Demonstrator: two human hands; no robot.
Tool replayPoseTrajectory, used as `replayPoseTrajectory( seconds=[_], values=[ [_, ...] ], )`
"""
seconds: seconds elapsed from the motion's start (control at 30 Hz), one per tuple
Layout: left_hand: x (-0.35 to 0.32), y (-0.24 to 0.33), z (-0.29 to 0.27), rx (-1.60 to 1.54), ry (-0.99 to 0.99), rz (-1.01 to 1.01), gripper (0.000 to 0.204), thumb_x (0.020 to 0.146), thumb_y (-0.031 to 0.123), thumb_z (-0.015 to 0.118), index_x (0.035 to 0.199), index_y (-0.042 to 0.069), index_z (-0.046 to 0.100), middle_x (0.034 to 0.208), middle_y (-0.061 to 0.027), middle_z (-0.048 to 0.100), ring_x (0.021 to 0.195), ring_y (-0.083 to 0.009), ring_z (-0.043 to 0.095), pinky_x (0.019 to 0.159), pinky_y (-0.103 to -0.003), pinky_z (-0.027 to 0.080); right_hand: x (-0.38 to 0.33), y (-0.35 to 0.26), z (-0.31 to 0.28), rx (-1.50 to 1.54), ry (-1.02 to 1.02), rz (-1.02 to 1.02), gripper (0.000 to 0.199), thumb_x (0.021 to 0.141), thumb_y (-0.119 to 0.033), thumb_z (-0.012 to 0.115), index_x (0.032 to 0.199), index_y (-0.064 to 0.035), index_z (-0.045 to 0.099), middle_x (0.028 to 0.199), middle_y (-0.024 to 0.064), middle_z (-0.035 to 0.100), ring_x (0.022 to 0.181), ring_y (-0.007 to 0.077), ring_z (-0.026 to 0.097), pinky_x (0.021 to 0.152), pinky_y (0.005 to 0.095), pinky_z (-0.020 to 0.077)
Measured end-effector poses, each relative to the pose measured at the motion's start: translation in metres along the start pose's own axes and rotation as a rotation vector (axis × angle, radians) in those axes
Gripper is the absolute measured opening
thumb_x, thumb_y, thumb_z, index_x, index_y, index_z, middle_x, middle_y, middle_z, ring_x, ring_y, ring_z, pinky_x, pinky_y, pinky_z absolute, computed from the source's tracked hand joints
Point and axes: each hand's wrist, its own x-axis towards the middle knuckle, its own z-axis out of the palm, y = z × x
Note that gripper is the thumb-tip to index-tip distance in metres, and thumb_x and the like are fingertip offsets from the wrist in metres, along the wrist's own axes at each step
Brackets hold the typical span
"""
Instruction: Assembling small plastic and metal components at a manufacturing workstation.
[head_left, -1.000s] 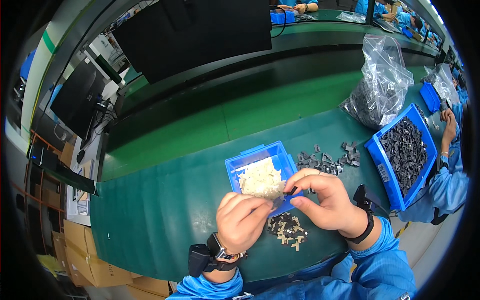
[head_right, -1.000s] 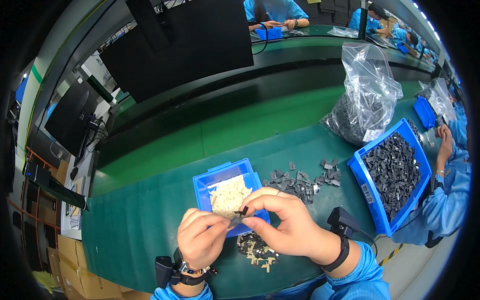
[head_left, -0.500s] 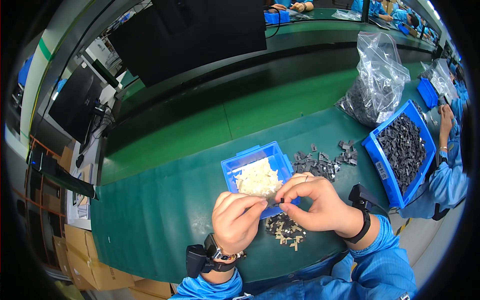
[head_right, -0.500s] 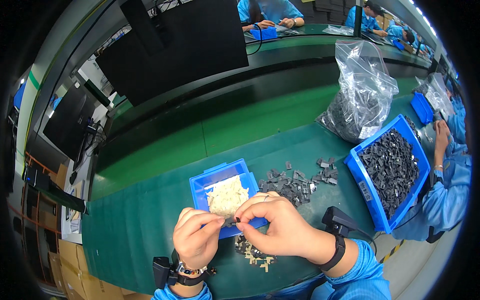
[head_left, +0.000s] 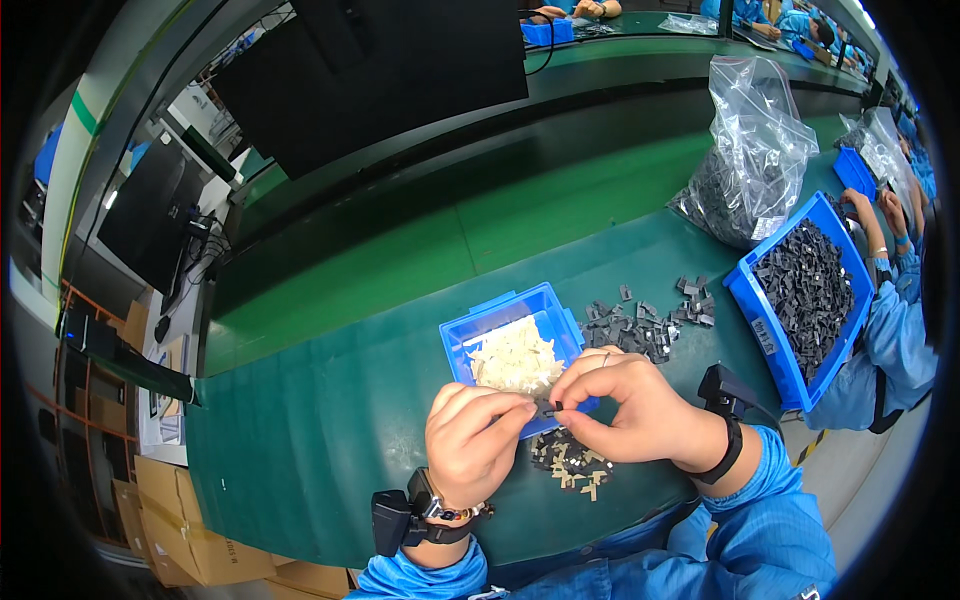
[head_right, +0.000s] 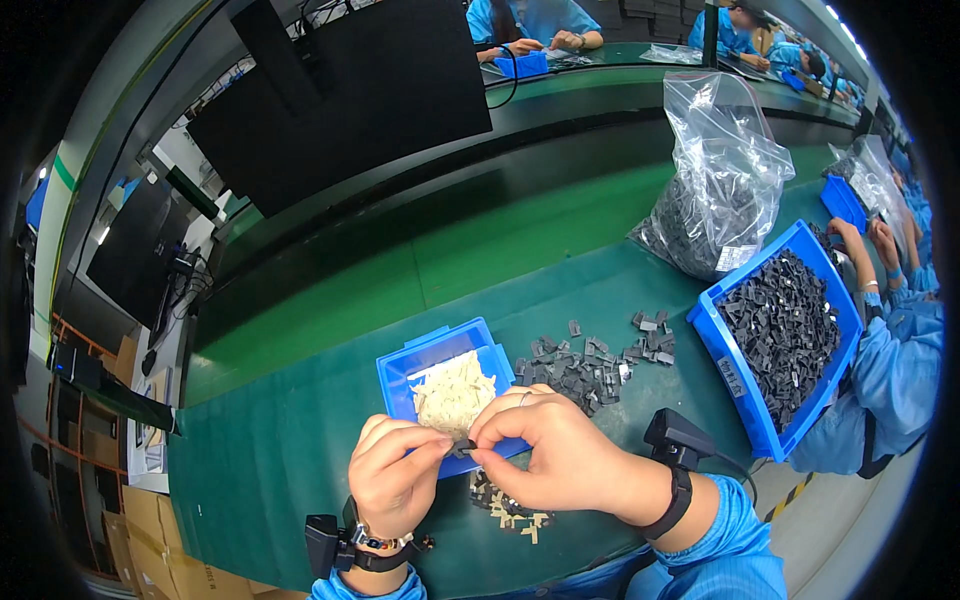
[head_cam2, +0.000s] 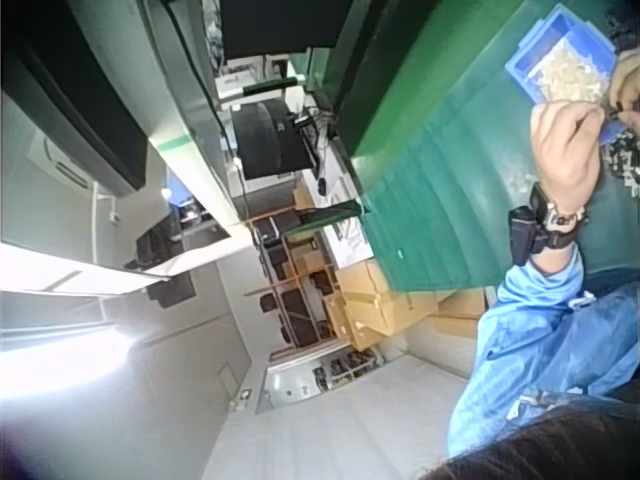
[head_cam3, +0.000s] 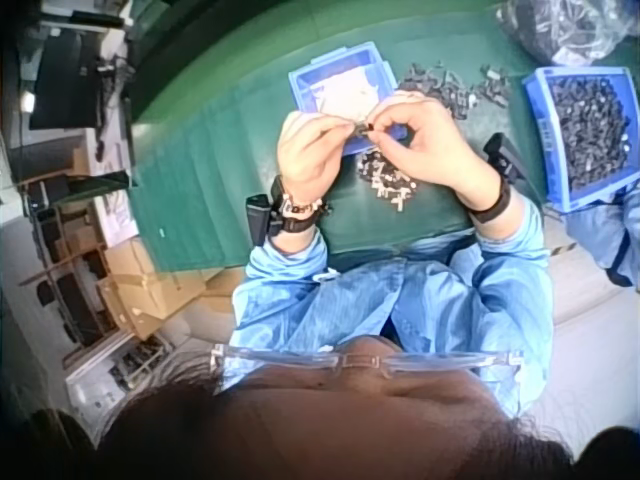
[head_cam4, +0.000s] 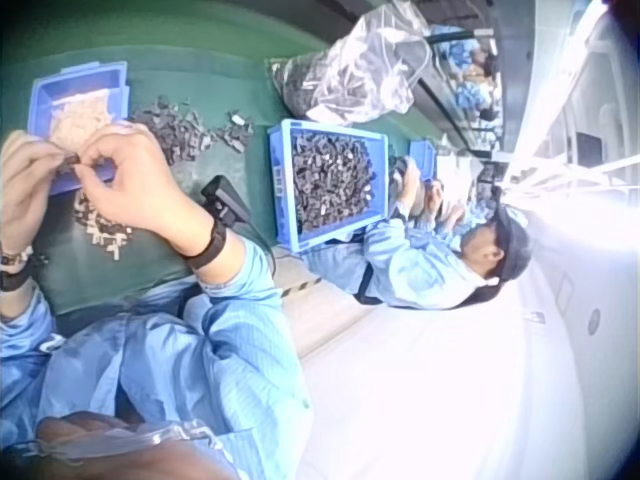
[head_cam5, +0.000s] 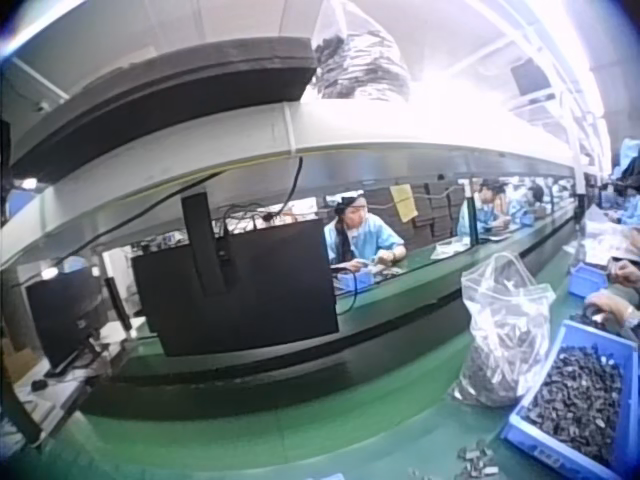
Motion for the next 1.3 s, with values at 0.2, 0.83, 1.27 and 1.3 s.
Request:
replayPoseTrajectory(
  seconds=[0.2,0.83,1.27,1.3],
  values=[
    [-0.001,-0.002,0.001,-0.043,-0.003,-0.011,0.025,0.062,-0.004,0.072,0.085,0.004,0.071,0.088,-0.0056,0.069,0.076,-0.0213,0.064,0.067,-0.034,0.045,0.0,0.0,0.0,0.006,-0.011,0.009,0.006,0.076,-0.008,0.07,0.078,-0.0042,0.066,0.089,0.0079,0.071,0.086,0.0233,0.068,0.079,0.0331,0.0442],
    [0.003,0.003,0.001,-0.163,0.012,-0.04,0.016,0.067,-0.006,0.073,0.081,0.001,0.069,0.081,-0.0094,0.069,0.07,-0.0231,0.065,0.063,-0.032,0.045,0.0,-0.002,-0.002,0.177,-0.025,0.004,0.007,0.074,-0.004,0.07,0.073,0.0002,0.065,0.083,0.0145,0.07,0.082,0.0269,0.069,0.076,0.0343,0.0526],
    [0.002,0.008,0.0,-0.243,0.016,-0.028,0.019,0.065,-0.007,0.073,0.081,0.001,0.069,0.08,-0.0088,0.069,0.067,-0.0221,0.064,0.061,-0.033,0.043,-0.002,-0.003,-0.009,0.394,-0.115,0.106,0.006,0.074,0.0,0.076,0.074,0.0016,0.071,0.083,0.0121,0.071,0.081,0.0181,0.068,0.074,0.0301,0.052],
    [0.002,0.008,0.001,-0.265,0.018,-0.009,0.02,0.064,-0.007,0.073,0.082,0.002,0.069,0.08,-0.0085,0.07,0.067,-0.0217,0.063,0.061,-0.033,0.042,-0.003,-0.003,-0.01,0.453,-0.152,0.135,0.006,0.074,0.001,0.077,0.075,0.0017,0.072,0.083,0.0115,0.071,0.082,0.0167,0.068,0.074,0.0296,0.0519]
  ],
)
